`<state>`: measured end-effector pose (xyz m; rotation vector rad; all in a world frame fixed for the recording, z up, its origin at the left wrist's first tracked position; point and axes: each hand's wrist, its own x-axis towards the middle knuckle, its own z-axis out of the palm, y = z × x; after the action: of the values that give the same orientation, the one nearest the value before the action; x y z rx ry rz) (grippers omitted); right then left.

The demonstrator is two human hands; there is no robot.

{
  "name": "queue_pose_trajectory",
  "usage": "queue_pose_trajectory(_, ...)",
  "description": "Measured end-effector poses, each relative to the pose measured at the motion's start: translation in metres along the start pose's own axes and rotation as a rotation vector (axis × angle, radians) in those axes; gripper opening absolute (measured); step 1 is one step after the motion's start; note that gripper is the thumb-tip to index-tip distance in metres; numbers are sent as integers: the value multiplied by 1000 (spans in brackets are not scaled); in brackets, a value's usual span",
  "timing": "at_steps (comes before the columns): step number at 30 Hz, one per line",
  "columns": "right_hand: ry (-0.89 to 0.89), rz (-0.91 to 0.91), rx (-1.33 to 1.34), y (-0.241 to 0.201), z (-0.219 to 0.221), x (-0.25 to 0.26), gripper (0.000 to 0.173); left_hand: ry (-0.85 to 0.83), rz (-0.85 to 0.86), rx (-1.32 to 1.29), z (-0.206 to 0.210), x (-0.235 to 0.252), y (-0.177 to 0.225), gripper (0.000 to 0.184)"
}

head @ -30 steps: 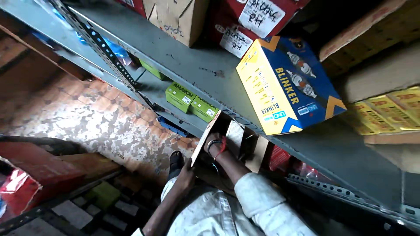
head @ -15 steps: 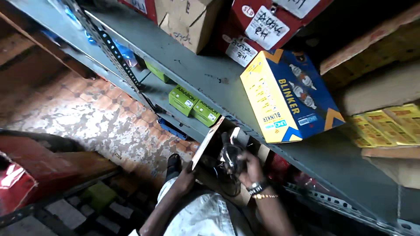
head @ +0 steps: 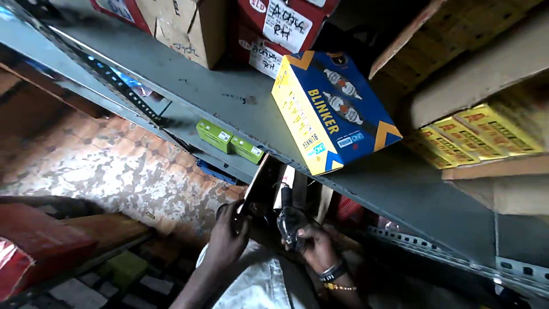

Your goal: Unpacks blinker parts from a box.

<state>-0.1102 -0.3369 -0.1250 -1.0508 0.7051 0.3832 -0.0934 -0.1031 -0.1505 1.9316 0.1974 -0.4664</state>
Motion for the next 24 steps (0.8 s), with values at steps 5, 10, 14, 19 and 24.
queue_pose_trajectory(5, -260, -121, -695, 1, 22, -5, 63, -406, -340, -569, 17, 13, 32, 45)
queue_pose_trajectory(10, 66, -338, -1005, -20, 44, 3, 37, -188, -441, -490, 26, 24, 17, 33)
queue_pose_trajectory(14, 292, -82, -1248, -18, 58, 57, 112, -131, -412, -377, 19, 22, 7, 31)
queue_pose_trajectory(19, 363, 5, -1324, -5, 69, 90, 129, -161, -314, -193, 17, 23, 15, 29)
queue_pose_trajectory(24, 243, -85, -899, -56, 18, 30, 87, -152, -271, -203, 10, 25, 8, 32)
